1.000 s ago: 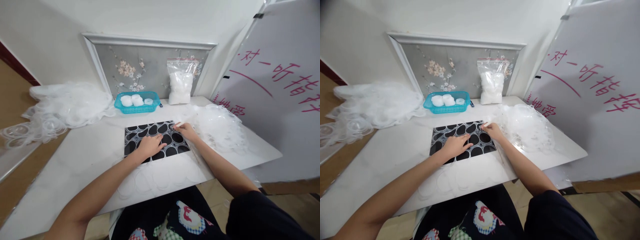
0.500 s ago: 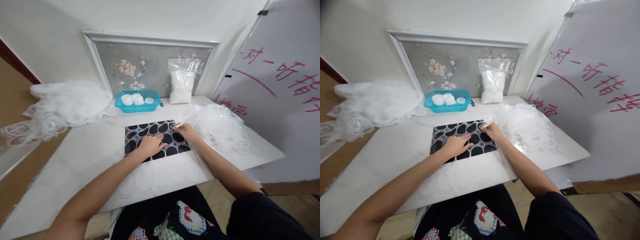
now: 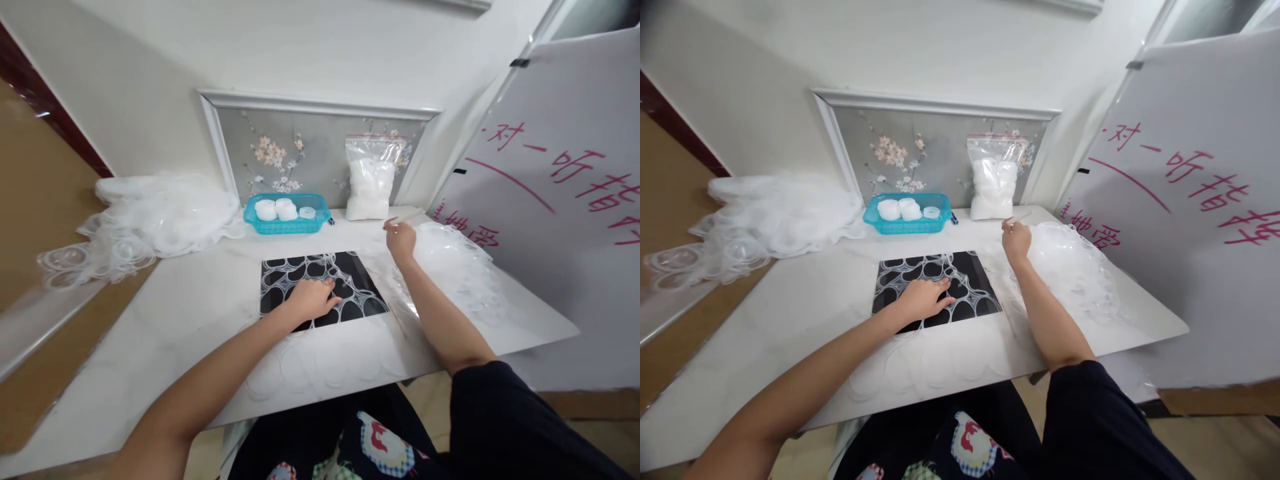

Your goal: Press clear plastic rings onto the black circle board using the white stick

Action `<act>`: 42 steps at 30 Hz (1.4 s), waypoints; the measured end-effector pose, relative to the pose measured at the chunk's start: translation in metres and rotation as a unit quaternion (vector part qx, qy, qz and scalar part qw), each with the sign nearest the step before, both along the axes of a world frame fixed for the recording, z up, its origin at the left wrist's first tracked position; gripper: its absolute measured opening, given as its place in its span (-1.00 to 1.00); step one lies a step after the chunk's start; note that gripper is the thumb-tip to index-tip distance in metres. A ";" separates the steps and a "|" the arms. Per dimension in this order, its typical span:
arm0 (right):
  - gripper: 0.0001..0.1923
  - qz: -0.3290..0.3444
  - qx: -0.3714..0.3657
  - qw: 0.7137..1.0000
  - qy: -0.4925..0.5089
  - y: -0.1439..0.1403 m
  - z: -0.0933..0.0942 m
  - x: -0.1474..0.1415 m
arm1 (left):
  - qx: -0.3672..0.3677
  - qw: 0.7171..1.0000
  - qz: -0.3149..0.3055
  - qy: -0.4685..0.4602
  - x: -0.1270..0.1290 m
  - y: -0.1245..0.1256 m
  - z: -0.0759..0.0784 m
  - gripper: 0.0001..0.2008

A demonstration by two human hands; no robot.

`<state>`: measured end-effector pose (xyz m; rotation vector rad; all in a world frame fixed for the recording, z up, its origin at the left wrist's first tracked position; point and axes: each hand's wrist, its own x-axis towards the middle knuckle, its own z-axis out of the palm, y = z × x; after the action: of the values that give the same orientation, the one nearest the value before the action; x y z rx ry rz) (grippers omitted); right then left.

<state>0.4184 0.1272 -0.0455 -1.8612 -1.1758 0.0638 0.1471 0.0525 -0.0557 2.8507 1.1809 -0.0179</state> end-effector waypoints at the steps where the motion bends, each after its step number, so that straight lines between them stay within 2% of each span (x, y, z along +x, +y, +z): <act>1: -0.76 0.008 0.005 1.000 0.023 0.002 0.004 0.000 | -0.001 1.000 -0.002 -0.001 -0.001 0.000 0.000 -0.52; 3: -0.84 0.047 0.010 0.996 0.078 -0.001 0.007 -0.005 | -0.004 1.000 -0.004 -0.003 -0.002 0.001 0.001 -0.52; 6: -0.88 0.124 0.014 0.976 0.180 -0.016 -0.001 -0.018 | -0.013 1.000 -0.003 -0.006 -0.005 0.002 0.004 -0.53; 8: -0.83 0.158 0.026 0.950 0.269 -0.027 -0.008 -0.023 | -0.020 1.000 -0.005 -0.006 -0.007 0.002 0.007 -0.53; 11: -0.86 0.176 0.048 0.891 0.416 -0.036 -0.008 -0.020 | -0.027 1.000 -0.006 -0.005 -0.008 0.005 0.012 -0.58; 13: -0.91 0.174 0.066 0.842 0.507 -0.039 -0.001 -0.013 | -0.027 1.000 -0.002 -0.004 -0.005 0.011 0.015 -0.61; 14: -0.92 0.170 0.081 0.808 0.558 -0.040 0.005 -0.008 | -0.026 1.000 -0.002 -0.006 -0.003 0.015 0.016 -0.61; 17: -0.89 0.177 0.142 0.672 0.705 -0.045 0.023 0.000 | -0.015 0.999 0.017 -0.048 0.011 0.035 0.021 -0.58; 18: -0.88 0.190 0.158 0.639 0.729 -0.047 0.028 0.001 | -0.010 0.997 0.033 -0.068 0.017 0.042 0.022 -0.54; 20: -0.88 0.227 0.175 0.618 0.732 -0.053 0.032 0.000 | 0.000 0.992 0.068 -0.102 0.031 0.055 0.026 -0.49; 23: -0.90 0.245 0.186 0.610 0.730 -0.060 0.028 -0.005 | 0.008 0.990 0.084 -0.111 0.051 0.065 0.029 -0.55; 27: -0.92 0.226 0.150 0.595 0.757 -0.062 0.014 -0.009 | 0.001 0.995 0.048 -0.093 0.069 0.060 0.025 -0.70; 29: -0.83 0.233 0.121 0.618 0.741 -0.061 0.010 -0.007 | -0.012 0.997 0.025 -0.075 0.074 0.057 0.018 -0.77; 32: -0.70 0.237 0.108 0.685 0.680 -0.060 0.009 -0.001 | -0.027 0.998 0.010 -0.061 0.078 0.059 0.009 -0.79; 34: -0.65 0.236 0.122 0.716 0.646 -0.061 0.012 0.005 | -0.034 0.998 0.008 -0.060 0.081 0.063 0.005 -0.81; 39: -0.67 0.224 0.166 0.754 0.595 -0.067 0.026 0.017 | -0.035 0.997 0.010 -0.065 0.087 0.072 0.006 -0.84; 42: -0.69 0.213 0.186 0.760 0.585 -0.070 0.031 0.020 | -0.036 0.997 0.001 -0.067 0.091 0.076 0.008 -0.75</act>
<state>0.4387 0.0572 -0.0144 -0.8109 -0.5716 1.0214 0.2383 0.1283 -0.0474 2.7398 1.1340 0.1272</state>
